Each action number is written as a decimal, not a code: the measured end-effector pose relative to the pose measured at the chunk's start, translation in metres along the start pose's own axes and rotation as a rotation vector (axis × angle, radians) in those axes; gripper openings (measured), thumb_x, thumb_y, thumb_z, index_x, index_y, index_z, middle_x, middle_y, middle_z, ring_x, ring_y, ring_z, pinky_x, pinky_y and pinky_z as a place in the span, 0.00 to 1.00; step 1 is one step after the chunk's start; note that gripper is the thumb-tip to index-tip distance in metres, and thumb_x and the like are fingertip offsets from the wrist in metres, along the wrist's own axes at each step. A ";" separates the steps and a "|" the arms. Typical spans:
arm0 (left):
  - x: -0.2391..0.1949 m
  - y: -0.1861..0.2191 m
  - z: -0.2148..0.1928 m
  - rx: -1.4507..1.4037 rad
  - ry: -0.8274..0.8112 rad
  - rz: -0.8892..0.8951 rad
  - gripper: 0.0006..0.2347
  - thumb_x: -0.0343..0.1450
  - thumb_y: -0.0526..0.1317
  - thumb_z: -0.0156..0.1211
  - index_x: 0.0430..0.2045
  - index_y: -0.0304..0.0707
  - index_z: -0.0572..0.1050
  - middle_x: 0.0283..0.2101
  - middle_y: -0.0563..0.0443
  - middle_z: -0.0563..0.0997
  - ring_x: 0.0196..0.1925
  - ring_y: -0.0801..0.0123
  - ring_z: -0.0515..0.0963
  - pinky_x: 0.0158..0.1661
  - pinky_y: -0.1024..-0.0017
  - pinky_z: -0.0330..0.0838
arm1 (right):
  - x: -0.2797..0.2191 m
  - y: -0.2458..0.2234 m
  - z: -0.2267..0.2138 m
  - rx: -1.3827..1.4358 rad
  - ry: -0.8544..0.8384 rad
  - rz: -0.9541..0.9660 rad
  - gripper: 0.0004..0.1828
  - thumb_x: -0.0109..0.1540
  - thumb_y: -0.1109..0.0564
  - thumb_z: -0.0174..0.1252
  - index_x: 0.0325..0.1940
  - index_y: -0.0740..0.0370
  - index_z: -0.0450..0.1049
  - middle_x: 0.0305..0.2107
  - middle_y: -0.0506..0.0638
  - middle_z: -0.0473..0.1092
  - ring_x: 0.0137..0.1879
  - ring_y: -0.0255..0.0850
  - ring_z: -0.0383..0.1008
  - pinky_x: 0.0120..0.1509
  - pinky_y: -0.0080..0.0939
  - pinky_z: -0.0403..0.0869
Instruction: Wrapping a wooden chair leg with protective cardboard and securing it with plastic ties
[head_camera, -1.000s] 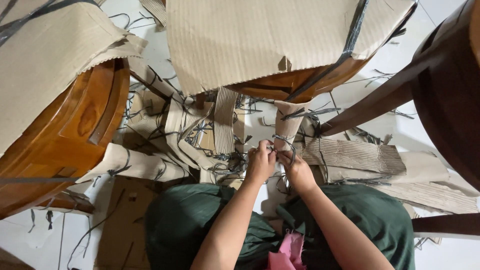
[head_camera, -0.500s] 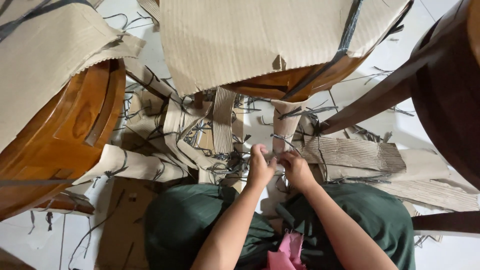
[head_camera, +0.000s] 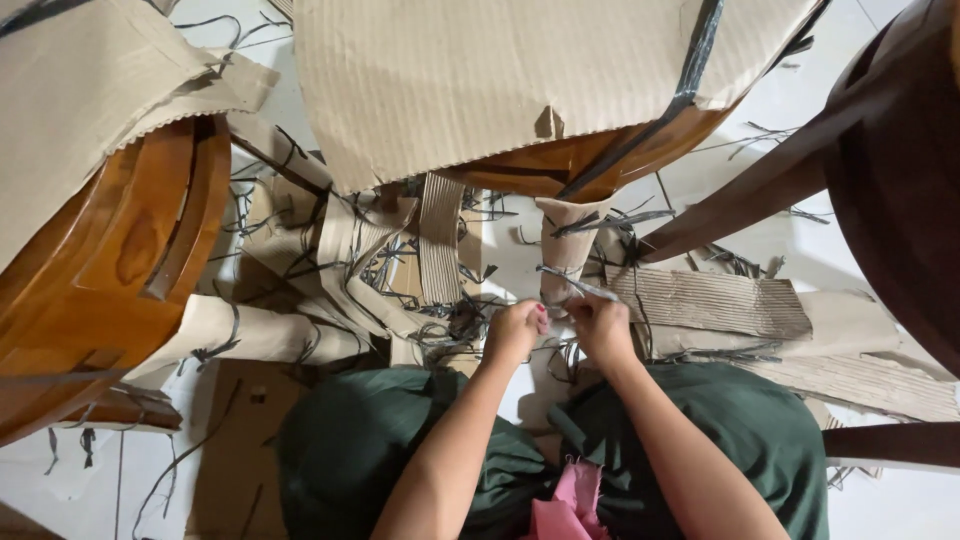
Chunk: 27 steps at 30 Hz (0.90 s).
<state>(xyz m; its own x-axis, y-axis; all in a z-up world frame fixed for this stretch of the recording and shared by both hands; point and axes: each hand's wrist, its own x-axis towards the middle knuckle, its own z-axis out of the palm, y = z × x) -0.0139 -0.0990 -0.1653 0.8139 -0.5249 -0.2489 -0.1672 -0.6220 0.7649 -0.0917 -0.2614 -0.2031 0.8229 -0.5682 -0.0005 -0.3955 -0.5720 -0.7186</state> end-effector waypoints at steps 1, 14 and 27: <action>0.003 -0.004 -0.001 -0.001 0.000 -0.002 0.12 0.75 0.43 0.48 0.27 0.54 0.83 0.24 0.57 0.84 0.43 0.56 0.85 0.49 0.60 0.78 | 0.003 0.004 -0.002 -0.001 -0.002 0.000 0.03 0.59 0.55 0.66 0.32 0.51 0.85 0.24 0.51 0.78 0.38 0.55 0.81 0.44 0.51 0.78; 0.020 -0.040 -0.005 0.309 0.203 0.639 0.08 0.74 0.40 0.52 0.31 0.57 0.80 0.39 0.61 0.81 0.43 0.64 0.82 0.43 0.65 0.77 | 0.018 0.007 -0.010 0.144 0.093 0.182 0.03 0.57 0.55 0.65 0.32 0.52 0.83 0.27 0.57 0.76 0.43 0.59 0.79 0.48 0.56 0.74; 0.028 -0.033 0.022 0.070 0.212 0.736 0.07 0.76 0.37 0.53 0.40 0.53 0.79 0.39 0.58 0.83 0.46 0.62 0.83 0.48 0.66 0.74 | -0.005 0.000 -0.023 0.091 0.055 0.085 0.07 0.53 0.56 0.69 0.35 0.49 0.85 0.29 0.55 0.78 0.41 0.57 0.80 0.47 0.54 0.77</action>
<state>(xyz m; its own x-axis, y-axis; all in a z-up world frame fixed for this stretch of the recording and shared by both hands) 0.0027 -0.1062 -0.2101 0.5674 -0.6998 0.4340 -0.7359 -0.1944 0.6486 -0.1057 -0.2721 -0.1872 0.7632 -0.6455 -0.0280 -0.4223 -0.4655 -0.7778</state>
